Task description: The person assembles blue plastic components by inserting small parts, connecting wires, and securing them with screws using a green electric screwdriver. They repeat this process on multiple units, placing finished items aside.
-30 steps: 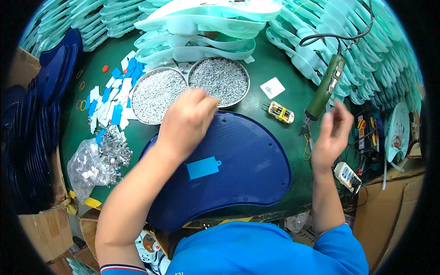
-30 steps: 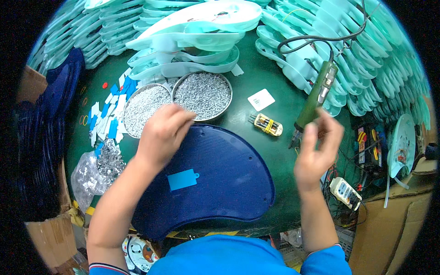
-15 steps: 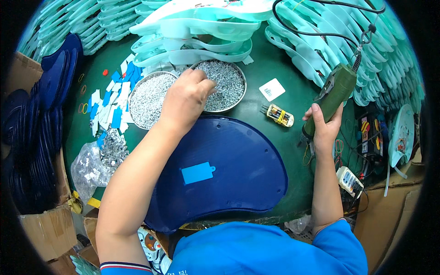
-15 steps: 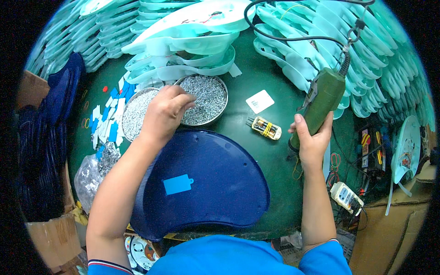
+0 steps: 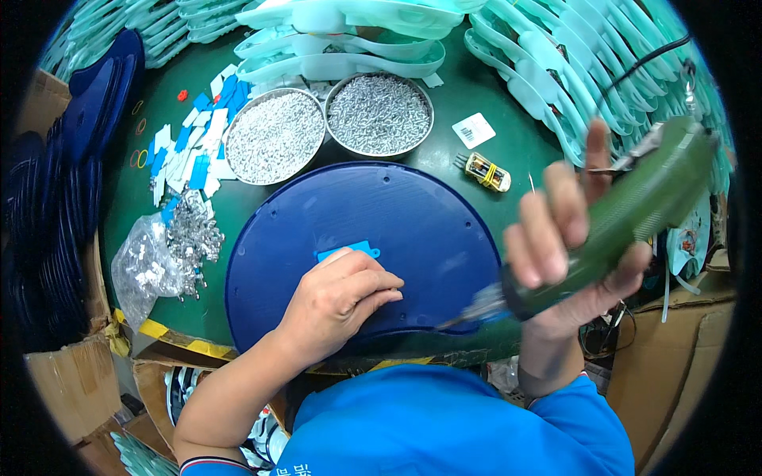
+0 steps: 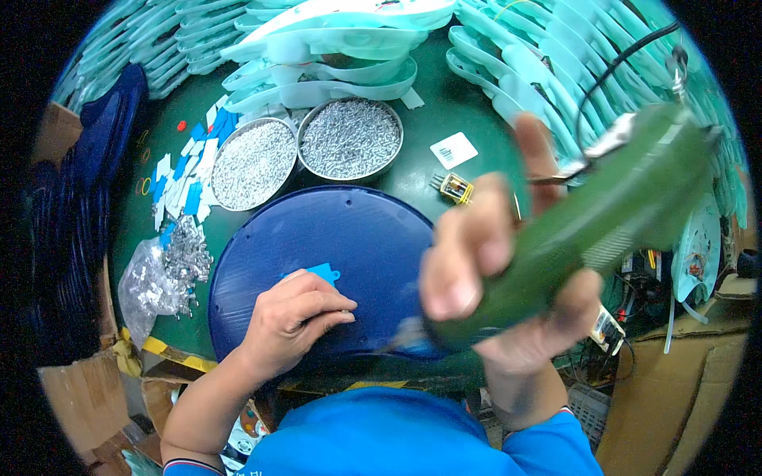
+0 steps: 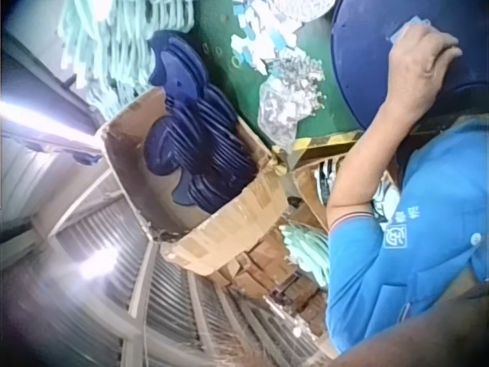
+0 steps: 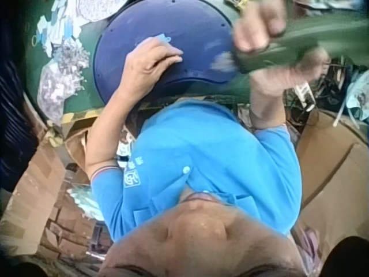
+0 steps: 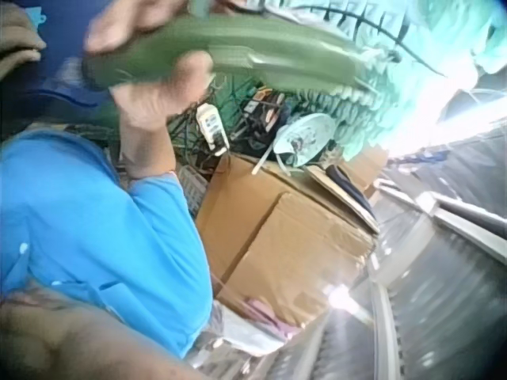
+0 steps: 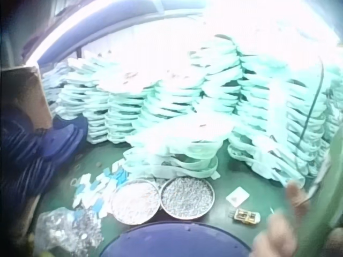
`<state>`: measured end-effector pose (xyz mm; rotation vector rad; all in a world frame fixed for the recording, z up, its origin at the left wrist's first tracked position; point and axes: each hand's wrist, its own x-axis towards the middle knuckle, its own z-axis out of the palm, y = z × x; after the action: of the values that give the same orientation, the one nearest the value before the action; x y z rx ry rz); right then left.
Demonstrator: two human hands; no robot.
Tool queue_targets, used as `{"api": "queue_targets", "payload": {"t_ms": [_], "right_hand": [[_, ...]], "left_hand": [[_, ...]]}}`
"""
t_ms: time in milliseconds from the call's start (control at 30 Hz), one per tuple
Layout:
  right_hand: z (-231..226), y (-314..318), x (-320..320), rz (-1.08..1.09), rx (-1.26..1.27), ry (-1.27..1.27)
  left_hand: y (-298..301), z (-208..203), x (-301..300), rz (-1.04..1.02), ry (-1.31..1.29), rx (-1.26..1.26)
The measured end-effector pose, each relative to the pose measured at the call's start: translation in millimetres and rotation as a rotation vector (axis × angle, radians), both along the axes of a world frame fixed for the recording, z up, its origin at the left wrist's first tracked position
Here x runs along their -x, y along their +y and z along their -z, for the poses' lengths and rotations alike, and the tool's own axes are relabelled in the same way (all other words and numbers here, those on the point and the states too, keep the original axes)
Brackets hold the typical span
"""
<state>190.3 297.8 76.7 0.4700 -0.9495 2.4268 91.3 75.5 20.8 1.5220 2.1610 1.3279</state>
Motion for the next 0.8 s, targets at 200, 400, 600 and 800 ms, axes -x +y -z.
{"api": "queue_targets", "payload": {"t_ms": [200, 400, 600, 800], "right_hand": [[5, -46, 10, -0.097, -0.033, -0.085], [6, -59, 4, 0.052, -0.209, -0.051], [3, -61, -7, 0.105, -0.403, -0.066], [16, -54, -7, 0.036, -0.484, -0.016]], "left_hand": [[-24, -4, -8, -0.036, -0.029, 0.04], [-31, -3, -12, -0.02, -0.036, 0.01], [-21, 3, -24, -0.044, 0.065, -0.063], [-18, 12, -22, -0.006, 0.101, -0.052]]}}
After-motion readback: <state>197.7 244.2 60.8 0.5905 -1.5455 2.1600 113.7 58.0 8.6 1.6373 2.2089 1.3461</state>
